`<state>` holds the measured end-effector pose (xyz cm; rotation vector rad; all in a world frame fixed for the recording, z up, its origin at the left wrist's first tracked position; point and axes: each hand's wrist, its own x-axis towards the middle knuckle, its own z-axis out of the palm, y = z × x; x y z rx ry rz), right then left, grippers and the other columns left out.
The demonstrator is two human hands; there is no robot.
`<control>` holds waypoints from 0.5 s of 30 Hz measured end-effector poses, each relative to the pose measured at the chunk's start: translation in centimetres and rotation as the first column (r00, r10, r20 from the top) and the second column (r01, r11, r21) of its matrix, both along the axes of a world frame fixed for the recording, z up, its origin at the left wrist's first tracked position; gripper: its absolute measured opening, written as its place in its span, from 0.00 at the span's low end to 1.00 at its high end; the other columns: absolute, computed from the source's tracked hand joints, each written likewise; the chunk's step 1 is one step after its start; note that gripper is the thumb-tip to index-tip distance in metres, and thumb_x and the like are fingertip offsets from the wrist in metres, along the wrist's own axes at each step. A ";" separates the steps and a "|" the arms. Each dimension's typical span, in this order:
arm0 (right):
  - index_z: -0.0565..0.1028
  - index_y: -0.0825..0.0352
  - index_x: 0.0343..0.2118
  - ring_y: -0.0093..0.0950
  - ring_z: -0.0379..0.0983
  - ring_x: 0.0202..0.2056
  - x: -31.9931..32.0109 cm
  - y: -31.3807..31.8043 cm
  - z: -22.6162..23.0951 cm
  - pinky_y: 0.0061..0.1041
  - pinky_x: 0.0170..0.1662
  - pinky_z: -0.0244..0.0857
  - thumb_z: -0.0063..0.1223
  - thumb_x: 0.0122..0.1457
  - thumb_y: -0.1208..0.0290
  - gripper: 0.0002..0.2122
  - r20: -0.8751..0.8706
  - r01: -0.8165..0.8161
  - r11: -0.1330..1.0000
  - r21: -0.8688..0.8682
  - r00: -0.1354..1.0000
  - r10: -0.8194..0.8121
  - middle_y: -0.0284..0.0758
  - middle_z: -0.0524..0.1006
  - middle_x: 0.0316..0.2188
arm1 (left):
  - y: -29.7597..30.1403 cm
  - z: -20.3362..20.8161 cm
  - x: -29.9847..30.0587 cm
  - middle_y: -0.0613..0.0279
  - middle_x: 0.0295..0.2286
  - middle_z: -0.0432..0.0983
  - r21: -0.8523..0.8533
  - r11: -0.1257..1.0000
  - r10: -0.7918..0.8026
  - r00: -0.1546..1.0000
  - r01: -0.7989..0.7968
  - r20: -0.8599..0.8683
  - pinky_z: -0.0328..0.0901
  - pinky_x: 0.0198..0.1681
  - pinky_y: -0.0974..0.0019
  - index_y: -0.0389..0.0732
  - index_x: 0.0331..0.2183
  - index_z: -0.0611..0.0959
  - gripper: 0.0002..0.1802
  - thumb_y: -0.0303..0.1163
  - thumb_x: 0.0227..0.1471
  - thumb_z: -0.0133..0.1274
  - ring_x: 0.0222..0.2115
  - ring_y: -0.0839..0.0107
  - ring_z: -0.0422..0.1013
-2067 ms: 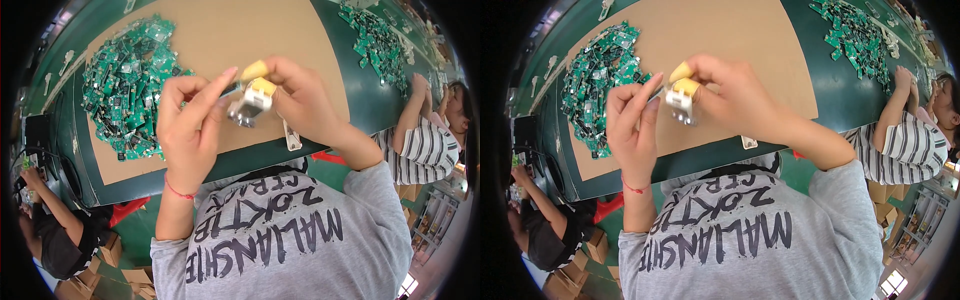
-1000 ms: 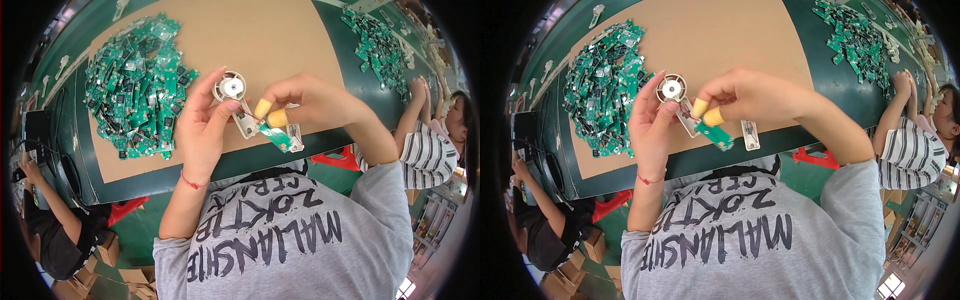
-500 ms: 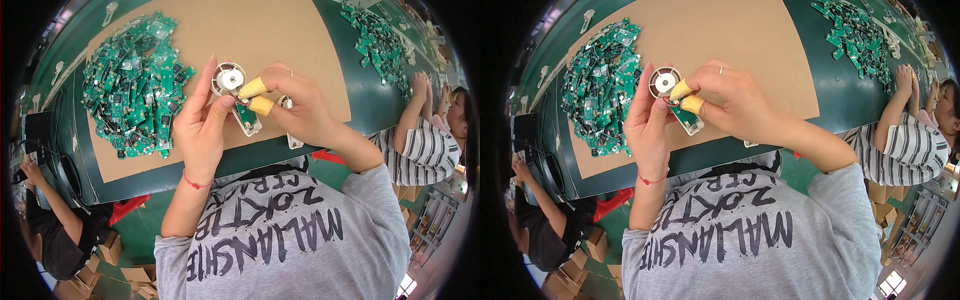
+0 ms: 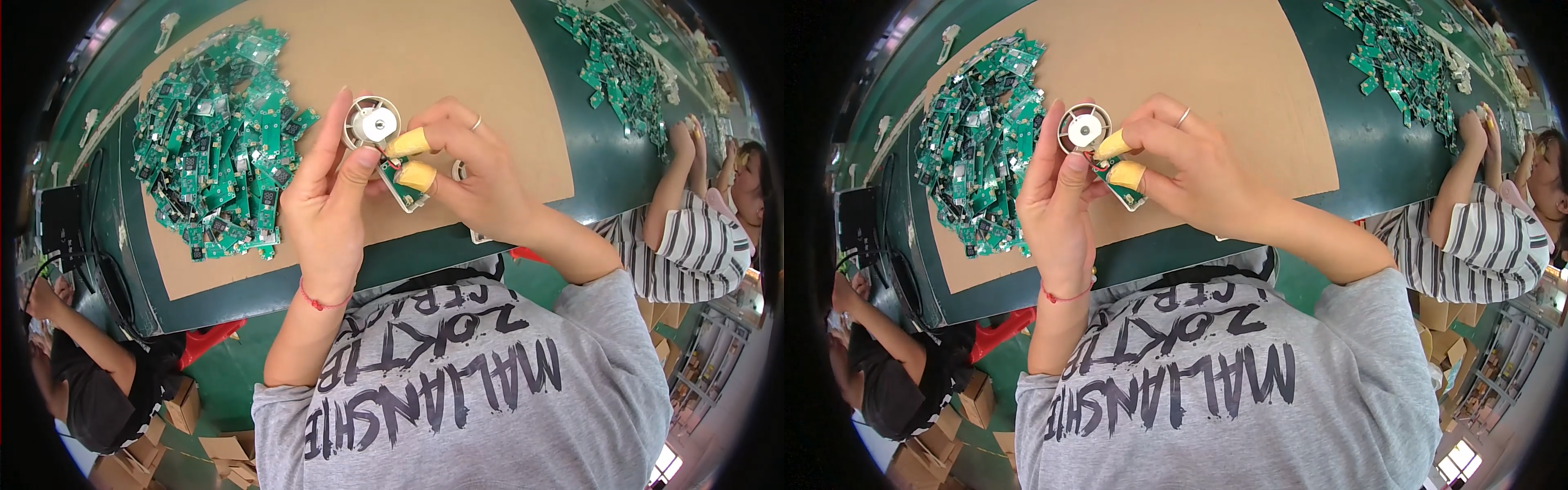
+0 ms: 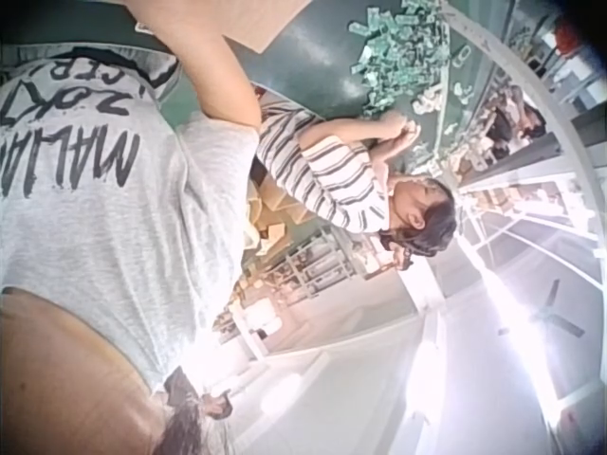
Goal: The person assembles electronic components by inserting printed circuit boards into plastic housings by hand.
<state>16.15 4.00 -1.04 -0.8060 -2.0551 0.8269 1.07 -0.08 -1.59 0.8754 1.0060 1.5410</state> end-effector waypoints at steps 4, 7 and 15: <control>0.68 0.70 0.32 0.22 0.70 0.29 -0.4 0.2 -1.0 0.20 0.28 0.65 0.55 0.48 0.79 0.09 -0.121 0.100 0.986 -0.135 0.986 -0.116 0.32 0.70 0.31 | 0.0 0.2 -0.1 0.62 0.40 0.71 -0.021 0.999 -0.031 0.999 0.031 -0.012 0.68 0.33 0.77 0.36 0.53 0.65 0.25 0.25 0.53 0.47 0.34 0.79 0.69; 0.68 0.67 0.36 0.17 0.68 0.31 -0.4 -0.3 -0.1 0.17 0.31 0.62 0.52 0.54 0.75 0.08 -0.099 0.086 0.894 -0.440 0.985 -0.143 0.29 0.71 0.31 | 0.2 -0.1 0.1 0.58 0.44 0.69 0.024 1.000 -0.016 0.999 0.017 -0.043 0.68 0.38 0.71 0.37 0.54 0.62 0.25 0.25 0.54 0.45 0.41 0.73 0.69; 0.68 0.73 0.31 0.25 0.68 0.19 -2.0 1.0 0.1 0.27 0.22 0.59 0.47 0.54 0.72 0.08 0.023 -0.101 0.915 -0.390 0.993 0.120 0.38 0.70 0.18 | 1.3 0.4 1.4 0.53 0.49 0.63 0.101 0.988 0.115 0.993 -0.117 0.028 0.60 0.50 0.65 0.38 0.55 0.59 0.29 0.21 0.52 0.47 0.45 0.68 0.64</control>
